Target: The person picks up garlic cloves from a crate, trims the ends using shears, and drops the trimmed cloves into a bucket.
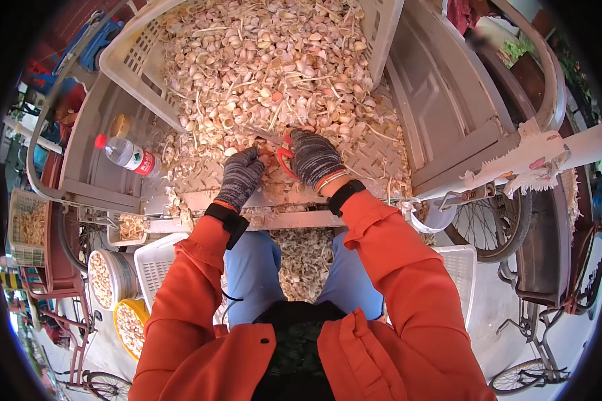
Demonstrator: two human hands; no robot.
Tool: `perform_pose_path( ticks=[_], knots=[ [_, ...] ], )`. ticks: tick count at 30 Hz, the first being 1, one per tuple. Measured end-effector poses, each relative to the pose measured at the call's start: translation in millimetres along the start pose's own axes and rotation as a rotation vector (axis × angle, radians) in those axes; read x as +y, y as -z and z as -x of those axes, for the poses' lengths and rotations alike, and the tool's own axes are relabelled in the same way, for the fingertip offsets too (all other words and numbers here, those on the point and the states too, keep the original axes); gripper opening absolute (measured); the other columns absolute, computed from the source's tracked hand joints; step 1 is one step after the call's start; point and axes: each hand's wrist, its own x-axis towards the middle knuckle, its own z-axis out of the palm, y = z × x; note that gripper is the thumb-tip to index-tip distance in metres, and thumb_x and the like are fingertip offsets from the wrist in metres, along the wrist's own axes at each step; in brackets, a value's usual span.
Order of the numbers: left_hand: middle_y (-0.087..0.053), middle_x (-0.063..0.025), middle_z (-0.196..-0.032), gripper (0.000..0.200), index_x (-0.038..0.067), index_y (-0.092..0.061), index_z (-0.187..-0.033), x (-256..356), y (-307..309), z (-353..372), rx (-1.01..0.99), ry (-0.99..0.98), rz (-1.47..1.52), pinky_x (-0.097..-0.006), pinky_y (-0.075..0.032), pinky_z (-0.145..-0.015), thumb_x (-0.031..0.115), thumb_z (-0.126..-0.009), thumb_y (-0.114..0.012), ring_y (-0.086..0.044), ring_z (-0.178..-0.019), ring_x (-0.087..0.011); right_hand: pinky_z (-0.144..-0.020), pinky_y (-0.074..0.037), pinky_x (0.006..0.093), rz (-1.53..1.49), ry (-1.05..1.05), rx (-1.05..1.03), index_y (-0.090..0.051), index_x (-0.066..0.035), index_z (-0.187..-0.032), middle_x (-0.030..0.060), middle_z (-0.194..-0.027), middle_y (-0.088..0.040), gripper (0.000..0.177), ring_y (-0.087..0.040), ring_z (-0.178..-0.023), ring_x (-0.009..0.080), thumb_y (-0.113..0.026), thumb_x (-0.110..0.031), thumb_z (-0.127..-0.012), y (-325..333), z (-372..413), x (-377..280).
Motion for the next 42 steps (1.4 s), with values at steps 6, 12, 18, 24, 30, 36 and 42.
perform_pose_path(
  ticks=[6, 12, 18, 24, 30, 36, 42],
  knots=[
    [-0.056, -0.0202, -0.116, 0.044, 0.002, -0.052, -0.119, 17, -24, -11, -0.016, -0.298, -1.114, -0.0398, -0.046, -0.086, 0.013, -0.077, -0.059, -0.055, -0.104, -0.0340, -0.065, -0.050, 0.0294, -0.846, -0.253, 0.038, -0.059, -0.002, -0.098, 0.0079, -0.087, -0.064, 0.023, -0.062, -0.074, 0.0185, -0.066, -0.013, -0.079, 48, 17, 5],
    [-0.052, -0.0249, -0.118, 0.041, -0.001, -0.046, -0.122, -18, -19, -26, 0.007, -0.499, -1.171, -0.0400, -0.047, -0.085, 0.007, -0.082, -0.047, -0.057, -0.101, -0.0352, -0.063, -0.049, 0.0250, -1.544, -0.434, -0.049, -0.053, -0.002, -0.104, 0.0025, -0.084, -0.054, 0.030, -0.055, -0.068, 0.0142, -0.067, -0.009, -0.078, 69, 46, -9],
    [-0.053, -0.0040, -0.076, 0.016, 0.001, -0.053, -0.098, 6, -9, 29, -0.148, 0.155, 0.999, -0.0247, -0.042, -0.053, 0.003, -0.082, -0.053, -0.048, -0.062, -0.0143, -0.068, -0.049, 0.0267, -1.727, -0.317, -0.038, -0.052, -0.002, -0.111, 0.0042, -0.094, -0.054, 0.036, -0.056, -0.076, 0.0149, -0.065, -0.008, -0.078, 57, 60, -16],
    [-0.054, -0.0062, -0.075, 0.028, -0.002, -0.054, -0.102, 19, -31, 103, -0.270, 0.375, 1.384, -0.0241, -0.045, -0.053, 0.022, -0.087, -0.058, -0.053, -0.067, -0.0185, -0.068, -0.049, 0.0259, -1.278, -0.190, -0.172, -0.057, -0.001, -0.101, 0.0015, -0.085, -0.058, 0.028, -0.057, -0.073, 0.0120, -0.068, -0.009, -0.076, 69, 84, -69],
    [-0.056, -0.0065, -0.084, 0.015, 0.000, -0.054, -0.102, -12, -6, 159, -0.375, 0.253, 1.108, -0.0209, -0.048, -0.057, 0.010, -0.090, -0.053, -0.055, -0.070, -0.0131, -0.071, -0.048, 0.0253, -0.823, -0.215, -0.176, -0.059, -0.003, -0.094, 0.0017, -0.086, -0.062, 0.022, -0.057, -0.080, 0.0102, -0.065, 0.001, -0.072, 43, 136, -82],
    [-0.059, -0.0049, -0.087, 0.019, 0.002, -0.056, -0.101, -53, 97, 255, 0.232, 0.054, 0.817, -0.0206, -0.048, -0.062, 0.012, -0.086, -0.061, -0.058, -0.075, -0.0121, -0.068, -0.049, 0.0283, -0.267, -0.170, -0.014, -0.058, 0.000, -0.091, 0.0106, -0.085, -0.064, 0.018, -0.062, -0.076, 0.0192, -0.063, -0.005, -0.074, 31, 174, -35],
    [-0.058, -0.0135, -0.102, 0.038, 0.001, -0.054, -0.108, -206, 213, 323, 0.406, 0.458, -0.507, -0.0328, -0.046, -0.082, 0.019, -0.077, -0.067, -0.055, -0.094, -0.0236, -0.076, -0.049, 0.0385, 0.173, -0.375, 0.130, -0.061, -0.002, -0.095, 0.0196, -0.087, -0.064, 0.043, -0.062, -0.084, 0.0338, -0.067, -0.036, -0.070, 81, 101, 18]
  ],
)
